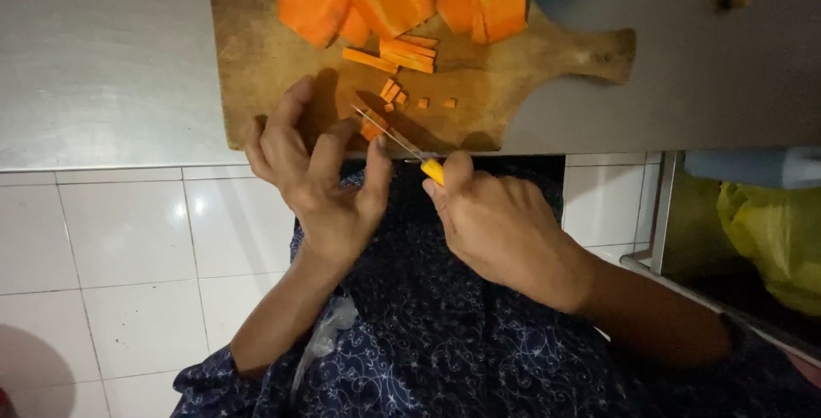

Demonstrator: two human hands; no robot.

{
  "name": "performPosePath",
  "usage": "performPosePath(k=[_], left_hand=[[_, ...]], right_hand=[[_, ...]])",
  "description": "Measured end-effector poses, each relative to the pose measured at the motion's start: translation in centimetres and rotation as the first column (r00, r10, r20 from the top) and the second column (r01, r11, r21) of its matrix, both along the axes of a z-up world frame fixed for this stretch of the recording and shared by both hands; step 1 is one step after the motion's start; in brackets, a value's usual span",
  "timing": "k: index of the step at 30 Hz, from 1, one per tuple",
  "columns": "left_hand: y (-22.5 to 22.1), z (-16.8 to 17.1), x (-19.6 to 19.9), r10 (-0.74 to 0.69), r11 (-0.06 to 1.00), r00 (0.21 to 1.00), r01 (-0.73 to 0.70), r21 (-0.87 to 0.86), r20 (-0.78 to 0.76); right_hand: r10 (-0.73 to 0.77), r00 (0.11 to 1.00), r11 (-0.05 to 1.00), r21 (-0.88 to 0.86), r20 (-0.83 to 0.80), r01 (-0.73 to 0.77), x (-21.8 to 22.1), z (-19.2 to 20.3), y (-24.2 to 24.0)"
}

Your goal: Dicing carrots into small pieces on a wooden cutting board and transferring them into a bowl.

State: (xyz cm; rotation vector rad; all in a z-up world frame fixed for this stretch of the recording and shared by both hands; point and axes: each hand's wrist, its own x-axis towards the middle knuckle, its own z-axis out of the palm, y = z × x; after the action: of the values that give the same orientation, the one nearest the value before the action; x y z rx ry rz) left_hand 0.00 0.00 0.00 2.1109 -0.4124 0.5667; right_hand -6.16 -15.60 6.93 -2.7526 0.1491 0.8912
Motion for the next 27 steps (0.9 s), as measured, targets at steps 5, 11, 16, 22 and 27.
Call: performPosePath(k=[5,11,16,22,27], left_hand=[[-0.1,-0.3,0.0,0.017,1.0,1.0,-0.017,0.01,0.009],[0.0,0.0,0.1,-0.018,1.0,1.0,0.018,0.001,-0.017],[0.1,0.1,0.2,-0.025,1.0,0.998,0.026,-0.013,0.05],[0.1,-0.4,-0.4,-0.008,0.999,0.999,0.009,-0.044,0.032],[0.0,-0.9,-0.6,-0.002,0.998,1.0,0.003,-0.055,0.024]], right_hand=[[0.023,1.0,1.0,-0.012,-0.005,-0.023,-0.1,-0.3,0.0],[0.061,0.996,0.998,-0.012,-0.061,-0.062,1.6,-0.1,0.5],[0.051,0.995,0.997,0.053,0.08,-0.055,1.7,-1.1,-0.4],[0.009,0.999,0.998,0.067,0.047,-0.012,0.4,0.0,-0.1],[-0.001,1.0,0.993,0.115,-0.001,0.001,0.2,0.2,0.0]])
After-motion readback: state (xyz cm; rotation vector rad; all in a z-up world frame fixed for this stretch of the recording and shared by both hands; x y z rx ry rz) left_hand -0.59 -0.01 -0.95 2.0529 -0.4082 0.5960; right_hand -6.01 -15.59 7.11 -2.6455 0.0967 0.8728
